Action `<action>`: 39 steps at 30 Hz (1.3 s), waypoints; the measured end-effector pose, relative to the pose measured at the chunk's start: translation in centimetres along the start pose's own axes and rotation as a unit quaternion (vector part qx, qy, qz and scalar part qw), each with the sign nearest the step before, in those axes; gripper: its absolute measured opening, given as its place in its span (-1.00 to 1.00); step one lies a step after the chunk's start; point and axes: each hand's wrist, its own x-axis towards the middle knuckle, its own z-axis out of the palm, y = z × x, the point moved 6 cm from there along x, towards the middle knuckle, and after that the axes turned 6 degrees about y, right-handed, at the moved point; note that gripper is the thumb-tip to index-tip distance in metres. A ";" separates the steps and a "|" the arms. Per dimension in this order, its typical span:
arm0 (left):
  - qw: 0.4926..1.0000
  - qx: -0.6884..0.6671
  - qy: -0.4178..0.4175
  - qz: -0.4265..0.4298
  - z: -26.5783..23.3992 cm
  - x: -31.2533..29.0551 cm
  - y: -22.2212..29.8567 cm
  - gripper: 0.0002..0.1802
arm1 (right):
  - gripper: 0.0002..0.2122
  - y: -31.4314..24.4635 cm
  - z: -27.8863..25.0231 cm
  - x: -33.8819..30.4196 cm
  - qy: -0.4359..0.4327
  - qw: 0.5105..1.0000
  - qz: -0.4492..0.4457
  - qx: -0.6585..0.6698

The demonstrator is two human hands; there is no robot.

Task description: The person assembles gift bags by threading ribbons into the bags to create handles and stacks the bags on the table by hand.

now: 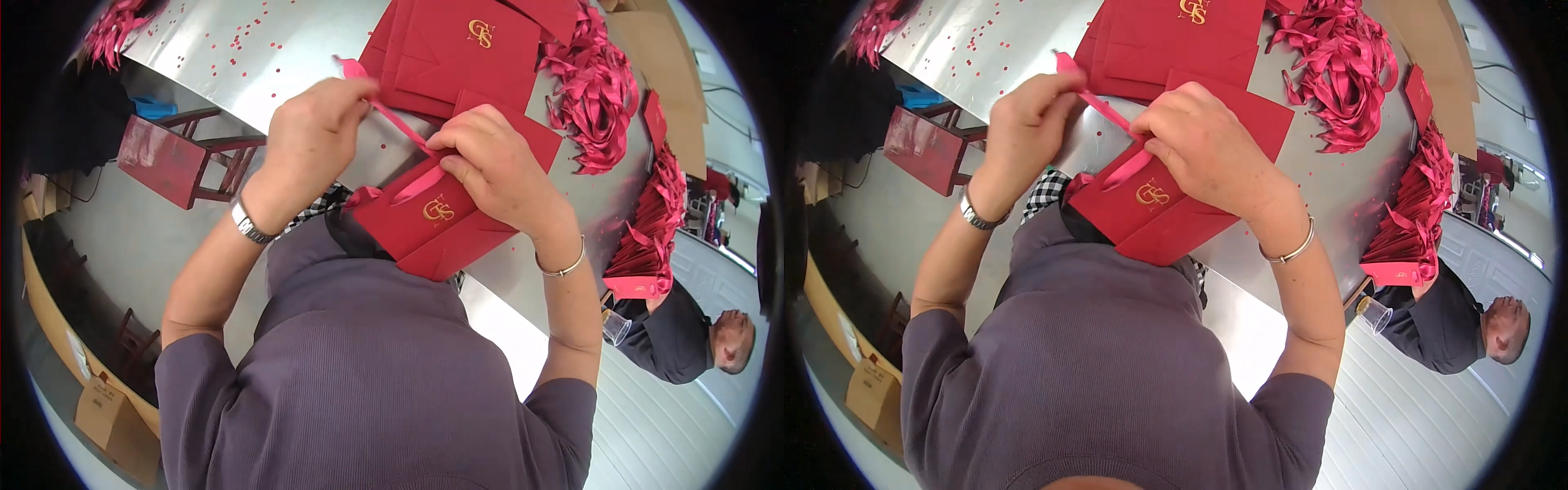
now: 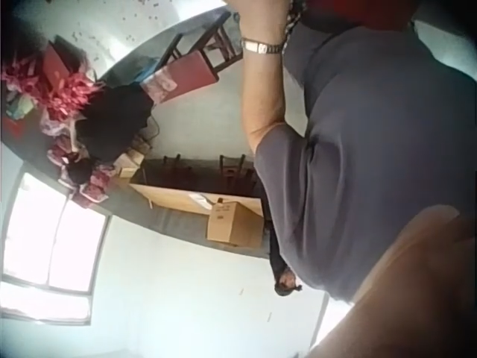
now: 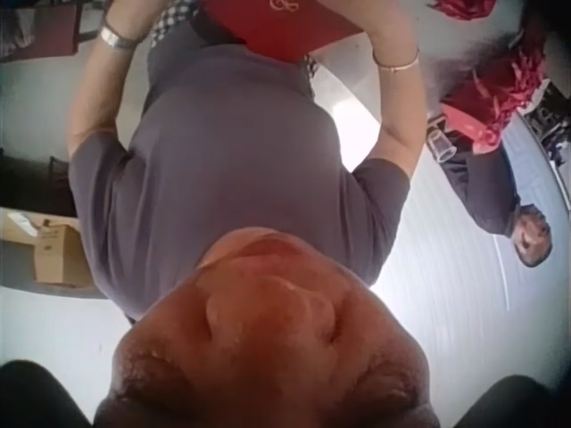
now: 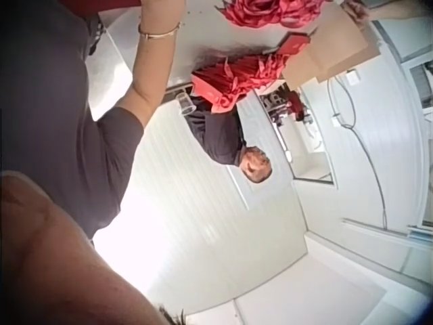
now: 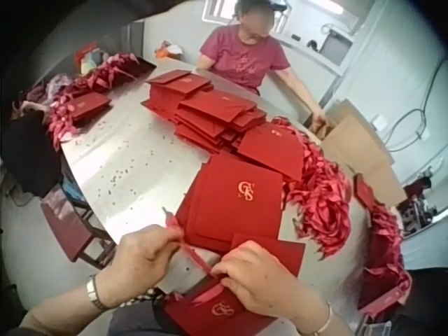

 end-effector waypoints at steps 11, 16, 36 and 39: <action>0.904 -0.239 -0.314 -0.164 0.9 -5.5 1.9 -0.78 | -0.80 0.1 -0.5 -2.9 0.052 0.996 0.058 0.036; 0.951 -0.111 -0.284 -0.047 1.0 -3.9 2.0 -0.92 | -0.83 -0.3 0.1 -3.8 0.124 0.986 0.078 0.081; 0.985 -0.113 -0.130 -0.014 1.2 -1.9 6.8 -0.73 | -0.90 0.0 -2.2 -5.6 0.341 0.924 0.120 0.123; 0.976 -0.157 -0.152 -0.005 2.0 -1.1 7.2 -0.70 | -0.87 -0.9 -1.8 -7.3 0.339 0.912 0.189 0.137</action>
